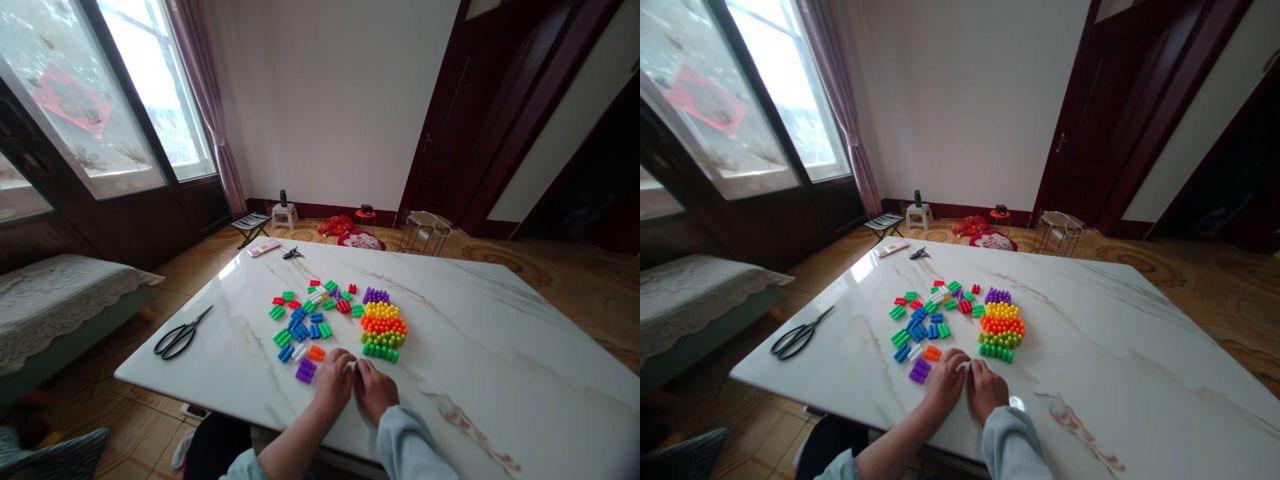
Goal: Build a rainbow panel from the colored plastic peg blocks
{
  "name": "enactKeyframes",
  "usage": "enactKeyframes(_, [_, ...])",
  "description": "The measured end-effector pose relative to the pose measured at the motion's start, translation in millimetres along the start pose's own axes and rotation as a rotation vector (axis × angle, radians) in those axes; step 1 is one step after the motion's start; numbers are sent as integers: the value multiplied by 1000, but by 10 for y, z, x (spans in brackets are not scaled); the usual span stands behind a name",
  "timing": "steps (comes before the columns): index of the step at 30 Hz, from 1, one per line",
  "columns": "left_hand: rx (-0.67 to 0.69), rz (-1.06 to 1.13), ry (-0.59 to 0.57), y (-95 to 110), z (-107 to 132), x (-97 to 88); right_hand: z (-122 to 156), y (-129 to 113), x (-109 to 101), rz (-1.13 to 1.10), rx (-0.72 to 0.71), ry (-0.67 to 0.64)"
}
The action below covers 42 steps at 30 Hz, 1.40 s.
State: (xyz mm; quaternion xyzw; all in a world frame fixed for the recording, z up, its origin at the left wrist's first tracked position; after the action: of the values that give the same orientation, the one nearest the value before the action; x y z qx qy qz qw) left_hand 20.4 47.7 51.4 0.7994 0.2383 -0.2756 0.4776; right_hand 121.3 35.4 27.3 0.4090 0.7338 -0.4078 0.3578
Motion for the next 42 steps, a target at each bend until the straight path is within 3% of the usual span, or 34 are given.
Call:
enactKeyframes(4, [-107, -344, 74, -181, -184, -204, 3, -46, -28, 23, 5, -5])
enactKeyframes(7, [-154, -499, 22, -400, -330, -176, -2, -61, -29, 26, 8, -22])
enactKeyframes(13, [35, -494, -51, -575, -502, 26, -2, -70, -42, 25, 13, -31])
enactKeyframes(21, [259, -460, -119, -432, -755, 36, -8, -54, -30, 22, 58, -68])
enactKeyframes(25, [165, -188, -16, -287, -639, -37, -5, -38, -28, -30, 83, -88])
enactKeyframes(30, [-216, 346, 188, -369, -125, 35, -3, -4, -51, -95, 119, -71])
enactKeyframes(33, [-165, 300, 135, -218, 25, 103, 0, 65, -23, -124, 169, -81])
enactKeyframes(37, [-14, 121, 67, -16, 8, 105, 0, 135, -60, -206, 178, -14])
enactKeyframes(42, [6, 118, 34, -6, -22, 140, 28, 198, -155, -477, 197, 86])
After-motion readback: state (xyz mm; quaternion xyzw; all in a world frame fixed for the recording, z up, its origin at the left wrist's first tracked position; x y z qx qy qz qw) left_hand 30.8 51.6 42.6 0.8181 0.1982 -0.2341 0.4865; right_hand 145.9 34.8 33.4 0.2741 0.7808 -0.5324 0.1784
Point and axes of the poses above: each hand's wrist, its own z-axis away from the middle knuckle, its own x-axis out of the palm, y = z × x, the point moved 9 cm from there along -z, towards the middle knuckle, and after that the axes turned 8 degrees about -z, right-handed, at the moved point
